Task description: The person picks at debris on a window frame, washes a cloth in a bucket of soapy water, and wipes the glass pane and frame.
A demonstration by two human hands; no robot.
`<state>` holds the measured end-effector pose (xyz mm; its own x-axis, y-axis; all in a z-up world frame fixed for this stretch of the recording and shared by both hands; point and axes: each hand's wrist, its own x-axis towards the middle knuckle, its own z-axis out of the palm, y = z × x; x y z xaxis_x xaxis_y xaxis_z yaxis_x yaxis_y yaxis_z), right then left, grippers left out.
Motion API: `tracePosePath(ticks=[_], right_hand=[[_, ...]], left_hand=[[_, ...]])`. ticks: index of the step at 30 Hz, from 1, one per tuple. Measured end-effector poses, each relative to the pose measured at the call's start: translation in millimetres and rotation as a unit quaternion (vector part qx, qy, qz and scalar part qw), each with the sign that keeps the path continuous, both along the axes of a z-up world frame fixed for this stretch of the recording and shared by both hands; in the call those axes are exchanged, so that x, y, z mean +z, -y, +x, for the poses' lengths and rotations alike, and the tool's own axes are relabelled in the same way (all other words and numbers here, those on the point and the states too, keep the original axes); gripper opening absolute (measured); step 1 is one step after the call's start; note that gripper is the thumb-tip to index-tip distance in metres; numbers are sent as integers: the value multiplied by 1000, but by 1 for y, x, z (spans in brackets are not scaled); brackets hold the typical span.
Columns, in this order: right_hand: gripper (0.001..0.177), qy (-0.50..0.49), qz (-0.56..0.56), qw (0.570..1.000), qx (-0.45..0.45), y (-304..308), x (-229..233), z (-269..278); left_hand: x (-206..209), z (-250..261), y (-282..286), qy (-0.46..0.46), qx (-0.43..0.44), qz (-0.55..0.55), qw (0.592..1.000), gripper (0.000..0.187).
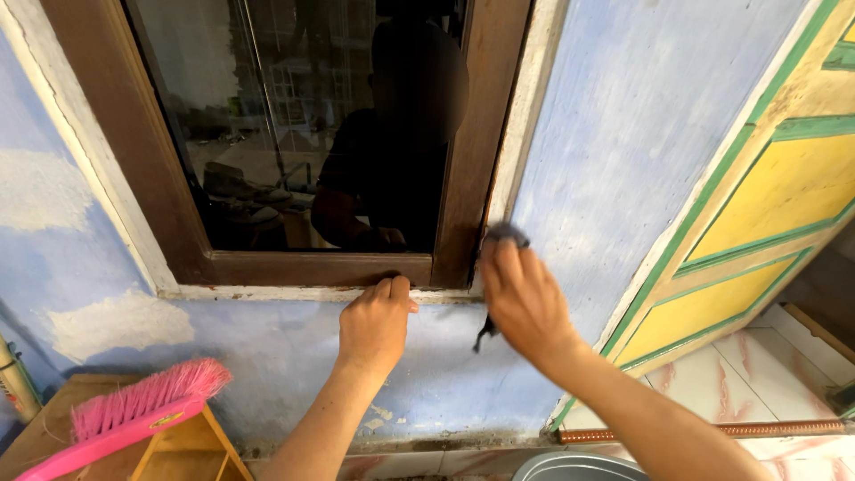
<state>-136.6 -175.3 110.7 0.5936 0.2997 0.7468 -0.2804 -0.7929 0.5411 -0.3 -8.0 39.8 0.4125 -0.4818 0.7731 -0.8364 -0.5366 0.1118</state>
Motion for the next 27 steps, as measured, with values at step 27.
tracePosePath(ticks=[27], right_hand=[[36, -69, 392, 886, 236, -1, -70, -33]], left_hand=[[-7, -4, 3, 14, 24, -10, 1000, 20]])
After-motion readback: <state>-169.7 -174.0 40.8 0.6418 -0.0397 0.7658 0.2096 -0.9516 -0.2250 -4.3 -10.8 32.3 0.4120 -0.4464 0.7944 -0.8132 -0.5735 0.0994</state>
